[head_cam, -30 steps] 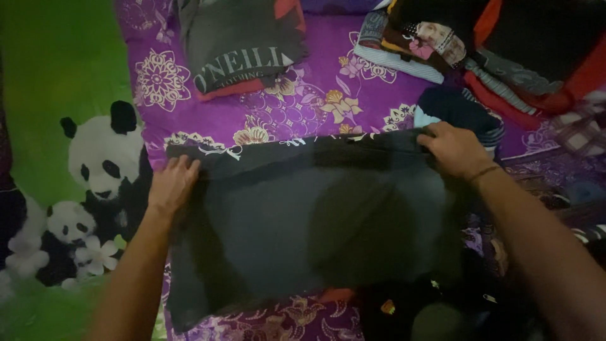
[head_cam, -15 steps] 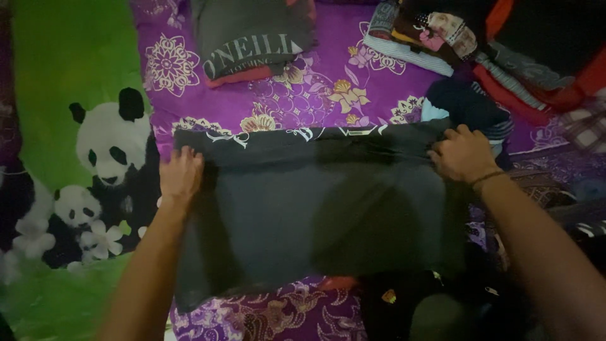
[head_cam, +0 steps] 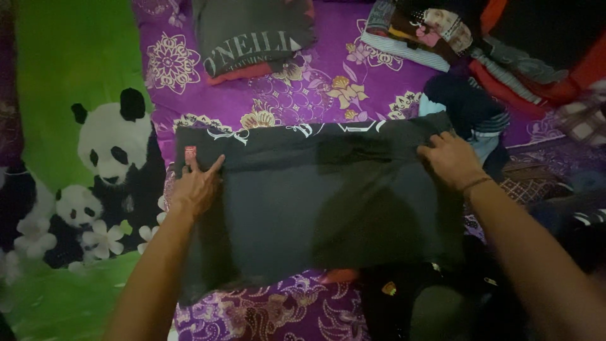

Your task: The person is folding various shirts and placing them onto a bed.

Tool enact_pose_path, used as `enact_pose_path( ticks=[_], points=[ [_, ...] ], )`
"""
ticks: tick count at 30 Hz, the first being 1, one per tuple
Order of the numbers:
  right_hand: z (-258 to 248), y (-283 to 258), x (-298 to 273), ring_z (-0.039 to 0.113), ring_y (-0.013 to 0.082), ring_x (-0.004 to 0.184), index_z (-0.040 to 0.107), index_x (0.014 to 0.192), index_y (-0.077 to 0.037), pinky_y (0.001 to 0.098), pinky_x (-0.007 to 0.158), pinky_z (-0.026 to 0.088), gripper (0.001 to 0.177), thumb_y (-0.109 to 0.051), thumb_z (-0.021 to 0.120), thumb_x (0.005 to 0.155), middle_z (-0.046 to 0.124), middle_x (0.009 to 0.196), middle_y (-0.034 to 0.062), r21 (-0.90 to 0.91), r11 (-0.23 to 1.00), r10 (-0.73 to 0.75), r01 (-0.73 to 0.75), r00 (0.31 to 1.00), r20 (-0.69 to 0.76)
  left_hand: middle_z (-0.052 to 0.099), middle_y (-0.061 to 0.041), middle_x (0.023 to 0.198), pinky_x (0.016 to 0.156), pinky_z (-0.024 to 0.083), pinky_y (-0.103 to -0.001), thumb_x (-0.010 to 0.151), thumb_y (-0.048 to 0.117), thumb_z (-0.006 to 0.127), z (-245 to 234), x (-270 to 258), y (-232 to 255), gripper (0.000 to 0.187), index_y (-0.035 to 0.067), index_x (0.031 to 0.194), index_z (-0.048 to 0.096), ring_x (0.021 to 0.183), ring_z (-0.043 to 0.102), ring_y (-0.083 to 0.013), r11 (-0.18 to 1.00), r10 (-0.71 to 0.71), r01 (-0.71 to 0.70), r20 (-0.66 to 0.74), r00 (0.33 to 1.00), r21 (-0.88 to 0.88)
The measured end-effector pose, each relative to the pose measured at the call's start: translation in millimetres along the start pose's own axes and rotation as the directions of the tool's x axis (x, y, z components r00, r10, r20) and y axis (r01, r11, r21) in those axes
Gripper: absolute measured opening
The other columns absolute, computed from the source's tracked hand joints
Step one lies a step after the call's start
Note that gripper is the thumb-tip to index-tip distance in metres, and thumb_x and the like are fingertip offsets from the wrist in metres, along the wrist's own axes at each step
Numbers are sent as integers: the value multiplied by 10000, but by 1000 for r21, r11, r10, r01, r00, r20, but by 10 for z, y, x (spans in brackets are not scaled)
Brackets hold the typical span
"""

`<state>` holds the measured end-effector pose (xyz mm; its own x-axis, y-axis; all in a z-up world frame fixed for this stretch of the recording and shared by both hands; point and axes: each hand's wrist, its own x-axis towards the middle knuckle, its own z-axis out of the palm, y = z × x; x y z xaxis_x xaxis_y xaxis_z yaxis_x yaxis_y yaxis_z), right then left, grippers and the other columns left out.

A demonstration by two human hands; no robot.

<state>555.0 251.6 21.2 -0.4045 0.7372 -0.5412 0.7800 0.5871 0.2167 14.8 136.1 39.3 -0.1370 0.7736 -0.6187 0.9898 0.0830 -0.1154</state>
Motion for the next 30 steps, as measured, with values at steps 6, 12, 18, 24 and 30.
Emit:
enact_pose_path(
  ticks=[6,12,18,24,30],
  points=[
    [244,75,-87,616,261,1181,735,1163,-181,385,985,551,292,-146,611,901,678,1192,67,25,999,52,-48,981,-190,435,-219,1532,935,571,-531,1026,193,499,615,366,-301,451,276,1470,488,1217,640,-373,987,52,-21,-199,979,157],
    [163,11,-83,635,304,1068,715,1263,-152,422,867,568,390,-81,588,902,673,1101,136,148,981,152,-122,966,-211,592,-150,1374,794,641,-450,973,58,488,793,446,-310,477,229,1412,561,1089,714,-354,977,203,-171,-291,935,131],
    [352,97,-54,636,318,1124,764,1209,-174,438,917,562,364,-68,588,909,669,1128,146,287,943,260,-166,908,-329,647,-179,1123,692,619,-499,983,60,496,635,468,-235,399,123,1368,581,922,730,-404,994,84,-102,-326,942,-39],
    [229,86,-60,639,278,1146,808,1057,-186,436,921,558,264,-140,611,887,690,1153,123,30,989,145,-142,948,-284,652,-165,1137,689,631,-462,989,110,527,684,517,-214,236,101,1193,646,940,744,-375,997,75,-61,-324,943,53],
    [360,60,-80,600,248,1268,805,964,-149,420,966,531,197,-225,641,887,681,1254,70,-48,986,147,-159,969,-197,674,-174,1058,631,638,-432,1020,140,514,1026,700,-352,197,82,1155,645,814,765,-354,976,172,-110,-357,918,188]
  ],
)
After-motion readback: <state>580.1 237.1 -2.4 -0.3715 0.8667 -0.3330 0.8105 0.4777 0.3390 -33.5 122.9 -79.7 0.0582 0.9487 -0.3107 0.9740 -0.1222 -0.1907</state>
